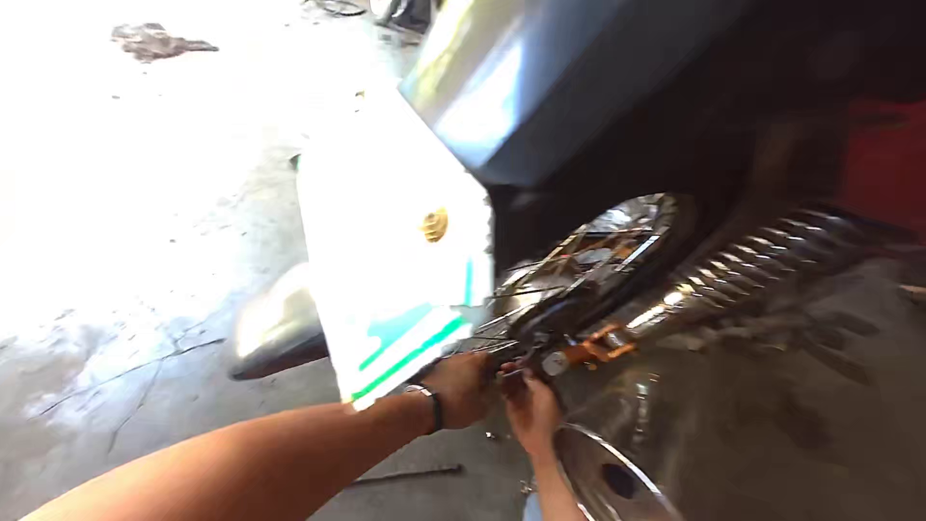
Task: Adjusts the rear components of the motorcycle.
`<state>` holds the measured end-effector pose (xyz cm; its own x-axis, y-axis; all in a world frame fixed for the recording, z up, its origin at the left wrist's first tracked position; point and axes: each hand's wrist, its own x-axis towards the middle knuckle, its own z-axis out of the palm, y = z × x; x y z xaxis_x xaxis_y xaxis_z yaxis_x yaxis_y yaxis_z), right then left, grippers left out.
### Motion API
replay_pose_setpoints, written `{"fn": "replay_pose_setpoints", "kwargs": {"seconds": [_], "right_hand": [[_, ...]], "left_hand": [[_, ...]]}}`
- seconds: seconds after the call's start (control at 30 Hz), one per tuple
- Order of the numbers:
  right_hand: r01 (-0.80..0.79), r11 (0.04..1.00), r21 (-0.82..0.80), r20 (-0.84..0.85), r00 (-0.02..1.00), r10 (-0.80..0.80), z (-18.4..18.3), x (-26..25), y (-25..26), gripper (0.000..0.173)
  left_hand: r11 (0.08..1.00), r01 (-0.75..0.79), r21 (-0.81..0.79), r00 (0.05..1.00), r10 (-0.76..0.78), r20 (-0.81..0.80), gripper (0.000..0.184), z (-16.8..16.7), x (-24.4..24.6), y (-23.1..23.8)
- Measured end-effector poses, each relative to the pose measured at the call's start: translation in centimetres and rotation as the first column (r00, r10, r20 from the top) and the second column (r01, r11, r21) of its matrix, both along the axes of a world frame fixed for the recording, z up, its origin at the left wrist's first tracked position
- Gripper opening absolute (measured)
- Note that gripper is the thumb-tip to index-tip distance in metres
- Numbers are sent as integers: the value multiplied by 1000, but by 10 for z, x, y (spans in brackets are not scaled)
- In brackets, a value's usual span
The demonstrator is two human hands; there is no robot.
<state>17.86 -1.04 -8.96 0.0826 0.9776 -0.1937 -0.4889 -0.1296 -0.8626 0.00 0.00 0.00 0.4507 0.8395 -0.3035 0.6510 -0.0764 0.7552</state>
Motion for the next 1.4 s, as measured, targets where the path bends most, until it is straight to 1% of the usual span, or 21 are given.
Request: {"fn": "replay_pose_setpoints", "kwargs": {"seconds": [0.07,0.1,0.13,0.3,0.4,0.47,0.53,0.6,0.67,0.73,0.77,0.83,0.87,0.9,0.93,0.97,1.0,1.07,1.17,1.27,1.4], "right_hand": [[-15,990,-137,-15,1000,13,13,-5,2,33],[2,978,-210,-7,1000,-3,23,-8,2,32],[16,968,-249,7,1000,-15,29,-10,2,31],[-28,968,-249,0,1000,29,25,-6,1,35],[-21,965,-260,-74,997,2,24,-7,2,40],[-21,966,-256,-105,994,-7,25,-8,1,44],[-23,968,-250,-103,995,-3,26,-10,0,46],[18,965,-262,-19,1000,-23,32,-15,-2,48],[116,958,-262,179,981,-70,38,-23,-4,46],[305,929,-209,390,897,-207,42,-36,-8,35],[375,916,-144,452,848,-276,42,-42,-11,27],[423,906,21,490,785,-378,41,-51,-18,14],[409,908,90,491,775,-398,40,-53,-21,18],[386,912,138,490,773,-402,39,-54,-25,29],[366,917,158,491,777,-394,38,-53,-27,35],[353,922,157,488,784,-383,38,-52,-27,37],[345,927,146,482,793,-371,39,-50,-25,35],[338,933,128,483,800,-356,40,-48,-21,25],[318,931,177,520,773,-363,44,-48,-18,17],[293,930,221,556,746,-367,43,-49,-20,17],[266,944,193,593,735,-329,50,-54,-23,18]], "left_hand": [[998,22,-56,1000,-21,23,32,5,0,0],[997,27,-70,999,-25,27,32,4,0,1],[997,27,-78,999,-24,27,32,3,0,1],[995,4,-96,1000,-1,24,32,-13,-6,9],[994,3,-112,998,4,64,36,-19,-8,13],[997,10,-79,998,-5,55,33,-19,-6,14],[998,38,-41,999,-37,9,30,-16,-4,15],[998,54,-31,998,-55,-27,30,-15,-3,14],[997,56,-49,998,-58,-37,32,-13,-2,13],[997,65,-48,996,-68,-49,32,-12,-1,11],[996,77,-39,995,-79,-59,32,-11,-1,10],[995,100,-3,992,-100,-76,31,-13,0,9],[994,105,10,992,-104,-77,30,-14,0,9],[994,110,18,991,-108,-80,30,-15,0,8],[993,115,21,990,-112,-86,31,-16,-1,8],[992,120,25,989,-118,-95,31,-17,-1,9],[992,127,28,987,-123,-100,32,-18,-1,10],[990,139,32,985,-135,-108,32,-20,-2,12],[989,150,7,980,-148,-129,31,-20,-3,13],[986,164,-12,976,-164,-144,31,-17,-4,14],[987,163,-12,975,-163,-152,29,-22,-3,16]]}}
